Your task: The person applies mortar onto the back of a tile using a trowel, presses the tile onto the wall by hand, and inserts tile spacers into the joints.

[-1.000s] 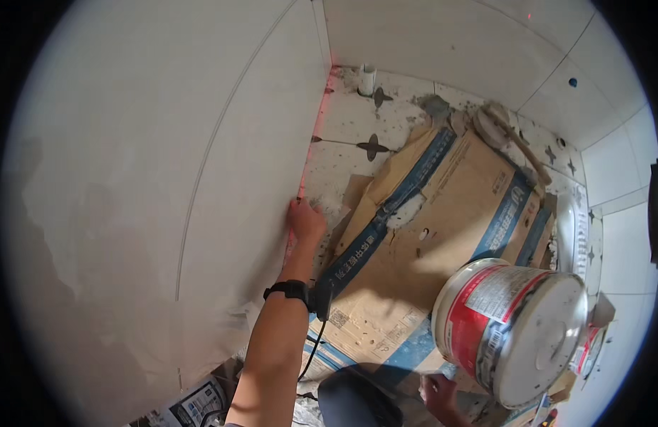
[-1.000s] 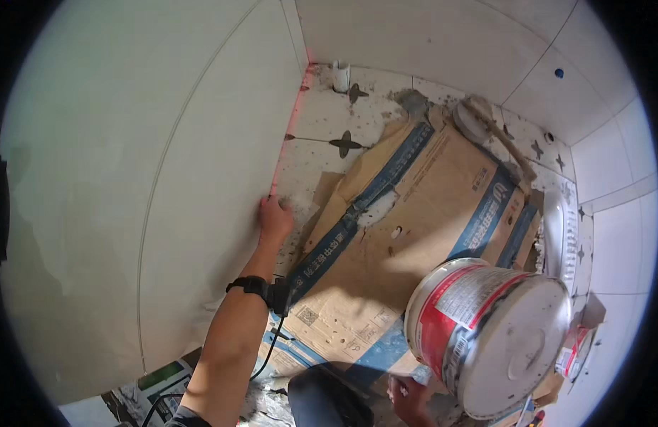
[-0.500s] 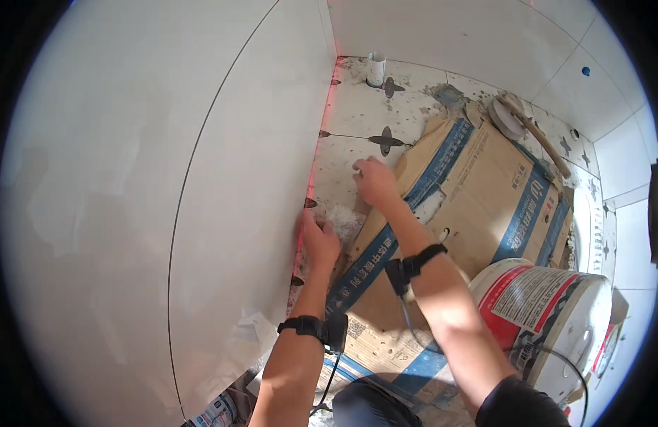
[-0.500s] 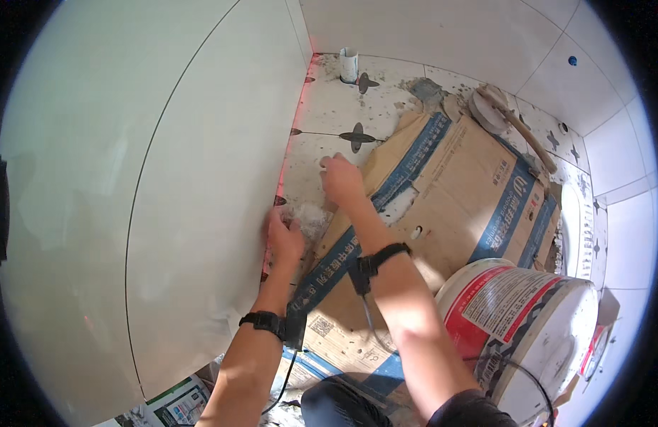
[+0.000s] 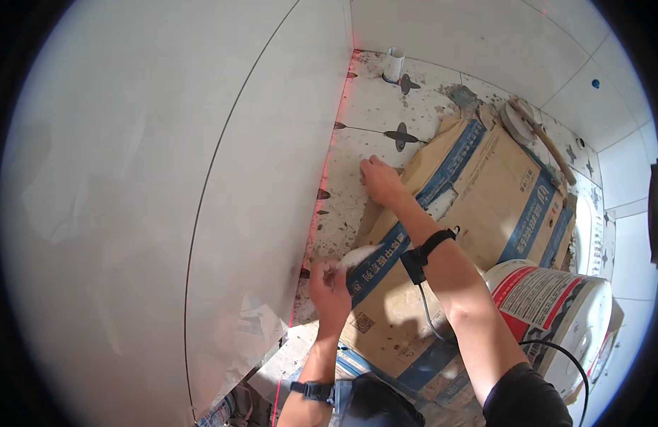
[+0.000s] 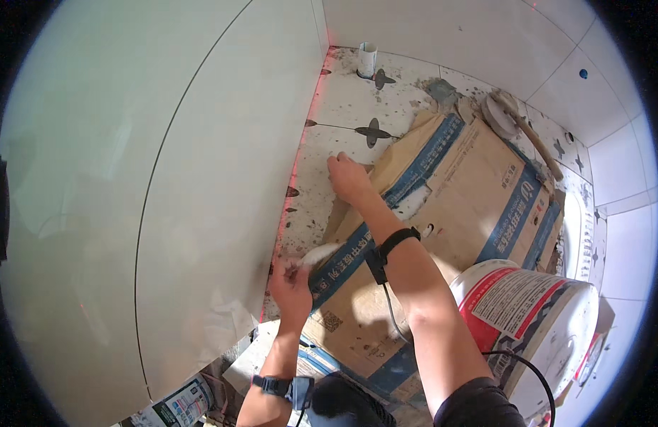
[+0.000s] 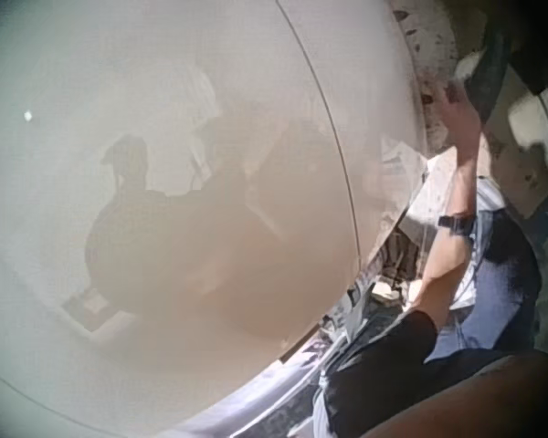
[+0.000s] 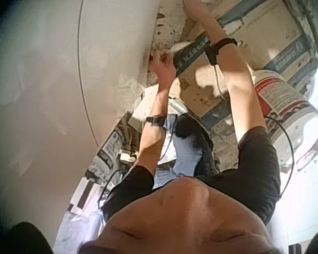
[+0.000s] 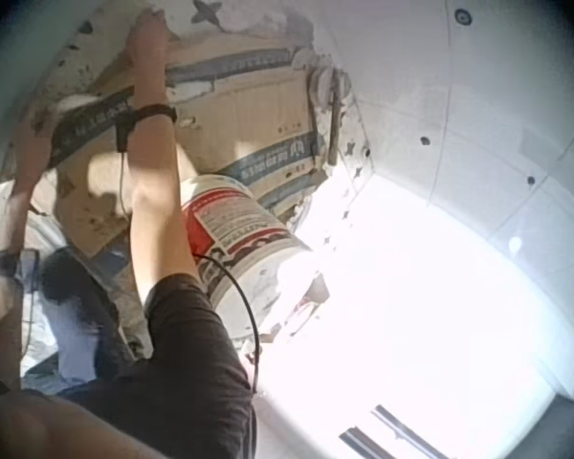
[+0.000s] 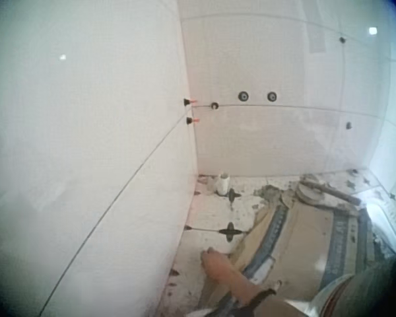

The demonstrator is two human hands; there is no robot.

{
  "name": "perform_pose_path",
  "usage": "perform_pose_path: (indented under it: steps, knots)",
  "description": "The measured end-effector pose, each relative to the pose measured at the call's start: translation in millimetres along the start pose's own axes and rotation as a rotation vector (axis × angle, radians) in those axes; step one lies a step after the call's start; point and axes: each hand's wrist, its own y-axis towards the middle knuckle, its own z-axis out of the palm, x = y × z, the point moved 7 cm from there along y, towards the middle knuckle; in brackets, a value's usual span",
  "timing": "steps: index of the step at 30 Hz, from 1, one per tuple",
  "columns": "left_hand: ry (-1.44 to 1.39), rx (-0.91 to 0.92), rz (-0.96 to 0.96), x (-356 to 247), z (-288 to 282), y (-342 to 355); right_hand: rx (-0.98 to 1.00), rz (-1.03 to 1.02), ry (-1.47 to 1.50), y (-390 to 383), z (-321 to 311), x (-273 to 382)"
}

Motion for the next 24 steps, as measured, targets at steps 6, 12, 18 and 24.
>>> perform_pose_path:
  steps: [6,12,18,24]
  knots:
    - [-0.095,-0.038,-0.075,-5.5,-37.2,-69.3,-0.089,0.063,0.215,-4.6,-9.7,-12.7]
    - [-0.148,-0.049,-0.093,-12.4,-77.2,-125.9,-0.039,0.402,1.778,-42.2,-23.3,-23.9]
    - [-0.17,-0.019,-0.123,-26.7,-99.0,-148.0,0.068,0.232,2.568,-57.4,-26.2,-10.5]
    - [-0.116,-0.02,-0.101,-34.4,-113.7,-156.8,0.102,0.506,1.402,-44.4,0.5,-14.1]
